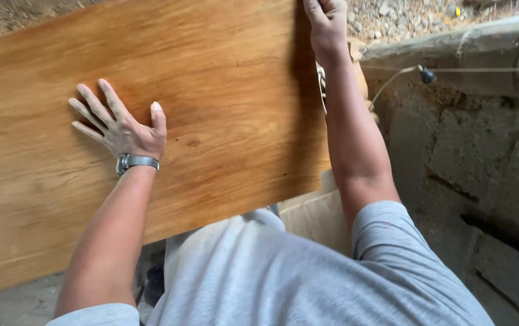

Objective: Applying finish to a wooden board with a brush and then sanding the edges and surface with sandpaper.

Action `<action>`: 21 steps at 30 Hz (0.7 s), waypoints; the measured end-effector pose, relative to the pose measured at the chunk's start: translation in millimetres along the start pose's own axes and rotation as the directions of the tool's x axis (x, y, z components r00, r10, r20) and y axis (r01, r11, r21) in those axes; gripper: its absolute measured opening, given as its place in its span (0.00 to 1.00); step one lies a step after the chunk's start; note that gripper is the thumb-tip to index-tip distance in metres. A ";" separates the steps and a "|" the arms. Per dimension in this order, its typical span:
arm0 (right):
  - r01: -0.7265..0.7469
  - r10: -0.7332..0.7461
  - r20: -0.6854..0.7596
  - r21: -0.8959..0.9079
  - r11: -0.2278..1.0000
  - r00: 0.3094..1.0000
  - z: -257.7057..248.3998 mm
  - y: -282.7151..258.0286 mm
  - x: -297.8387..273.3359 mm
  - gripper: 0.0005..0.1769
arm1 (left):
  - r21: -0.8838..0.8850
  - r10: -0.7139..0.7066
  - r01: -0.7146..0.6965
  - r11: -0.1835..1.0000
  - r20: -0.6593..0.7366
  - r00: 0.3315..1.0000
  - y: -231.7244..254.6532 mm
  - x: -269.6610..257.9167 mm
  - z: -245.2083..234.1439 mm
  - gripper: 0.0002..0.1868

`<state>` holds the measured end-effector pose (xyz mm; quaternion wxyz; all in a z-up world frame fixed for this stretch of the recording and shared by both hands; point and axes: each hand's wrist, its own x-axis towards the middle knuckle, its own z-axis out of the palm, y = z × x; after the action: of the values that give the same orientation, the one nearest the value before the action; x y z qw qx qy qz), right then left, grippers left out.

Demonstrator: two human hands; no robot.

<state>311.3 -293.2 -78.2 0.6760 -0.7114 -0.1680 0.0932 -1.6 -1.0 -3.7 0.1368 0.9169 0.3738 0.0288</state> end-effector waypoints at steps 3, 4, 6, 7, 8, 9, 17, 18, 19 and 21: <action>-0.019 0.027 0.070 -0.114 0.993 0.997 -8.0 -48.5 -48.2 0.07 | -0.001 0.011 -0.011 1.000 -0.017 1.000 -1.4 -1.2 0.4 0.52; -0.060 0.072 0.137 -0.095 0.994 0.988 -9.2 -68.1 -64.9 0.20 | 0.006 0.028 -0.028 1.000 -0.051 0.998 -2.8 0.6 1.9 0.52; -0.054 0.059 0.147 -0.037 0.998 0.987 -8.9 -58.1 -53.2 0.20 | -0.002 0.030 -0.030 1.000 -0.057 0.998 -1.2 5.2 2.4 0.52; -0.070 0.066 0.151 0.021 0.997 0.986 -9.5 -52.4 -55.9 0.21 | 0.000 0.034 -0.034 0.999 -0.042 0.999 -2.5 0.0 1.7 0.52; -0.076 0.072 0.156 0.023 0.997 0.985 -2.1 -37.2 -32.5 0.21 | 0.003 0.028 -0.028 1.000 -0.039 0.999 -3.9 -0.1 0.1 0.52; -0.006 0.004 0.074 0.021 1.000 0.997 1.8 -21.8 -10.3 0.09 | -0.007 0.024 -0.024 1.000 -0.032 0.999 -2.9 0.0 0.4 0.53; -0.124 0.104 0.168 0.113 0.986 0.980 -13.2 -42.4 -58.1 0.21 | -0.018 0.020 -0.021 1.000 -0.050 0.999 1.7 2.6 -4.5 0.52; -0.086 0.060 0.151 0.170 0.982 0.987 -10.8 -37.2 -47.0 0.19 | -0.020 0.010 -0.011 1.000 -0.027 1.000 3.1 3.5 -4.6 0.52; -0.050 0.022 0.127 0.225 0.973 0.992 -9.3 -31.5 -38.6 0.17 | -0.020 0.005 -0.005 1.000 0.000 1.000 4.6 4.2 -4.4 0.53; -0.010 -0.003 0.072 0.175 0.985 0.997 -1.9 -13.0 -2.4 0.06 | -0.016 0.019 -0.019 1.000 -0.022 1.000 0.1 1.8 -1.6 0.52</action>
<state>308.3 -295.5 -65.4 0.7293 -0.6457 -0.1821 0.1345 -0.5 0.7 -2.2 0.1401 0.9189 0.3662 0.0432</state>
